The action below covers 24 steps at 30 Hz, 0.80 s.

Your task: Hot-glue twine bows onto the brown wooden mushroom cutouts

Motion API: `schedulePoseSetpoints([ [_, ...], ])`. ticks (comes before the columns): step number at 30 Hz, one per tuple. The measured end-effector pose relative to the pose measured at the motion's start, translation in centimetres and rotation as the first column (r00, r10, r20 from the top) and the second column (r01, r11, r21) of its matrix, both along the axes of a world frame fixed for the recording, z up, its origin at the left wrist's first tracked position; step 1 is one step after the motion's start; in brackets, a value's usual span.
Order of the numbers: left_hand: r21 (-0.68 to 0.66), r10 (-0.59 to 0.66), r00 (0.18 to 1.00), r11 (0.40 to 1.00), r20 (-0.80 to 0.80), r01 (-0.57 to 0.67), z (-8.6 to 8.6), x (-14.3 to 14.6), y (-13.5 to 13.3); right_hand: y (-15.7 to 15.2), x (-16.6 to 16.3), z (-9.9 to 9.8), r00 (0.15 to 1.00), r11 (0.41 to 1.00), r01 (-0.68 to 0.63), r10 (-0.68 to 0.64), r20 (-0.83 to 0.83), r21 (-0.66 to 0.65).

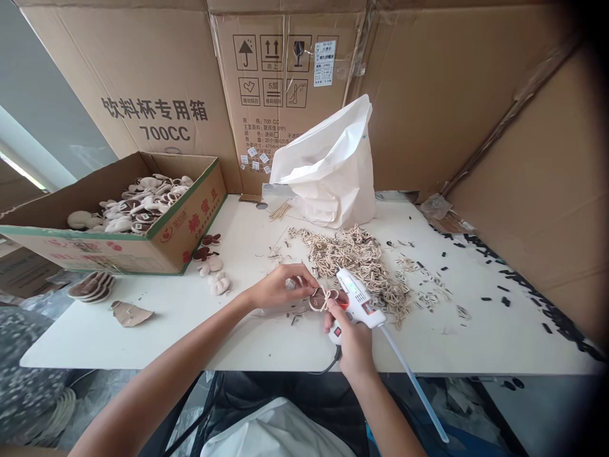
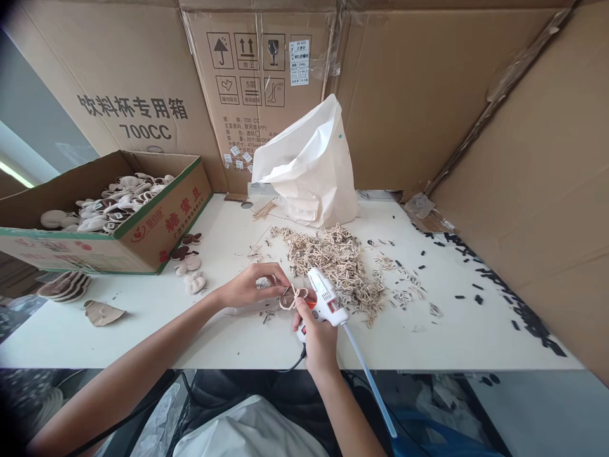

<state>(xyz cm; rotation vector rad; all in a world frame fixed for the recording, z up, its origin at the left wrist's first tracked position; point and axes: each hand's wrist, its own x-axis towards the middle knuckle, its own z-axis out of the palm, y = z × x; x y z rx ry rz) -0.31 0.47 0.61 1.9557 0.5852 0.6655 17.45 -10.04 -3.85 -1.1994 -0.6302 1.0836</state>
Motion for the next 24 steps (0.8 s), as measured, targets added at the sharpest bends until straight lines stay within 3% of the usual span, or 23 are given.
schedulePoseSetpoints([
  [8, -0.067, 0.014, 1.000, 0.998, 0.009, -0.013, -0.1, 0.0, 0.0, 0.0, 0.0, -0.3, 1.000, 1.000, 0.006, -0.006, 0.011, -0.008],
  [15, -0.087, 0.101, 0.993, 0.992, 0.065, -0.095, 0.3, -0.5, 0.2, 0.0, 0.0, -0.2, 0.999, 0.999, 0.036, -0.036, 0.015, -0.024],
  [19, -0.115, 0.023, 0.997, 0.993, 0.070, -0.014, 0.6, -0.6, 0.0, 0.0, -0.1, -0.1, 0.998, 0.998, 0.058, -0.057, 0.018, -0.034],
  [24, -0.043, -0.041, 0.998, 0.998, 0.041, 0.043, 1.2, -0.2, -0.8, 0.0, -0.2, 0.0, 0.997, 0.996, 0.074, -0.074, 0.002, -0.045],
])
